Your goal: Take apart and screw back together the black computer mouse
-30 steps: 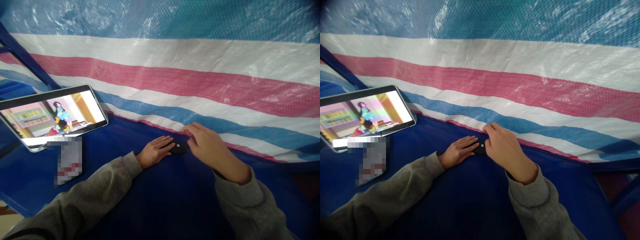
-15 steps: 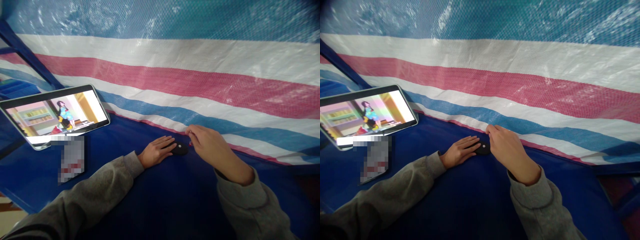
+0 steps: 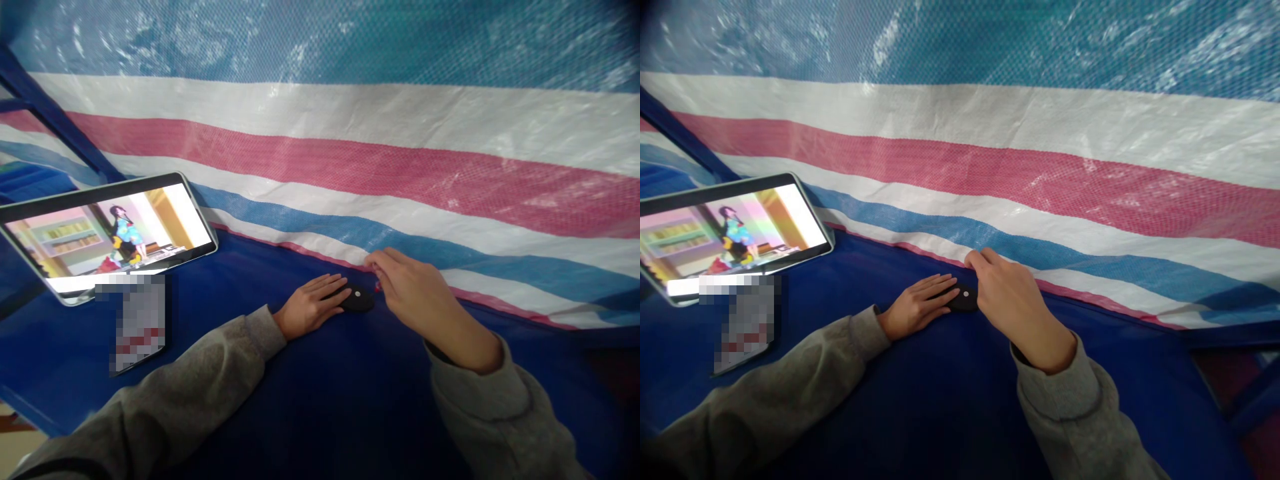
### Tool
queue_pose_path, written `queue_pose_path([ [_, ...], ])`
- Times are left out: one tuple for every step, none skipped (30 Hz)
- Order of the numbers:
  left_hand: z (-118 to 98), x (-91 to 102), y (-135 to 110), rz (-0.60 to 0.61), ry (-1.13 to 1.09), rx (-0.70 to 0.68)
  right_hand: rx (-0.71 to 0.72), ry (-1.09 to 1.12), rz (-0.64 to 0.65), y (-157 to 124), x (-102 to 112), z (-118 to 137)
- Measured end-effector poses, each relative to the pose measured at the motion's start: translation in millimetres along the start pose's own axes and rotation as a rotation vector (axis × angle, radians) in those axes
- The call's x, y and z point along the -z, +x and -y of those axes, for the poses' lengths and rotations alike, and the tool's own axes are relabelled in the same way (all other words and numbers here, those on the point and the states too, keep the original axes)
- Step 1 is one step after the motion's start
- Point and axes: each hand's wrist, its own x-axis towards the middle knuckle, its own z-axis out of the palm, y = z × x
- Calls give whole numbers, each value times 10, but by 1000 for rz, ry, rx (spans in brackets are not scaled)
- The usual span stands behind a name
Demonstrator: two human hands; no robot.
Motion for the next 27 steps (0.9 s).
queue_pose_path([
  [0,-1,0,0,-2,-2,-10,-1,7,-5,15,6],
  [-1,-3,-1,0,-4,-4,-19,7,14,-10,30,15],
  [-1,-6,-3,2,-6,-5,-21,19,18,-13,44,27],
  [0,-10,-5,5,-8,-5,-16,31,19,-14,54,39],
  [1,-13,-8,7,-8,-4,-6,37,16,-15,60,51],
  [1,-16,-10,10,-8,-4,0,36,10,-14,60,62],
  [2,-17,-11,11,-6,-4,-2,26,5,-13,55,71],
  [1,-16,-11,9,-4,-6,-16,8,6,-11,46,78],
  [1,-13,-11,6,-3,-8,-40,-18,10,-8,35,83],
  [0,-10,-9,2,-2,-11,-67,-46,16,-6,24,85],
  [-2,-5,-7,-1,-3,-13,-91,-70,22,-5,13,85],
  [-3,-1,-4,-3,-3,-13,-103,-86,30,-5,5,86],
  [-5,2,-1,-6,-2,-13,-100,-91,33,-6,1,87],
  [-7,3,1,-7,-1,-13,-85,-86,32,-8,-1,90],
  [-9,4,2,-8,1,-13,-61,-72,29,-11,2,95],
  [-10,2,4,-9,3,-12,-38,-54,27,-15,7,101],
  [-11,0,4,-10,3,-13,-18,-35,25,-18,13,108],
  [-11,-3,4,-11,2,-11,-6,-18,23,-21,20,114],
  [-10,-5,3,-9,1,-8,-3,-7,19,-22,26,120],
  [-9,-8,2,-6,-1,-3,-12,-1,14,-21,30,123],
  [-7,-9,2,-3,-3,2,-27,-1,10,-18,31,125],
  [-6,-9,1,0,-5,5,-41,-1,10,-15,31,124],
  [-4,-8,1,2,-6,6,-53,2,14,-12,29,123],
  [-3,-6,1,1,-7,6,-59,7,16,-9,27,121],
  [-2,-3,1,-1,-7,5,-58,13,19,-8,26,119],
  [0,-1,2,-5,-6,5,-51,18,20,-9,27,118],
  [1,1,2,-10,-4,4,-39,23,18,-11,30,117],
])
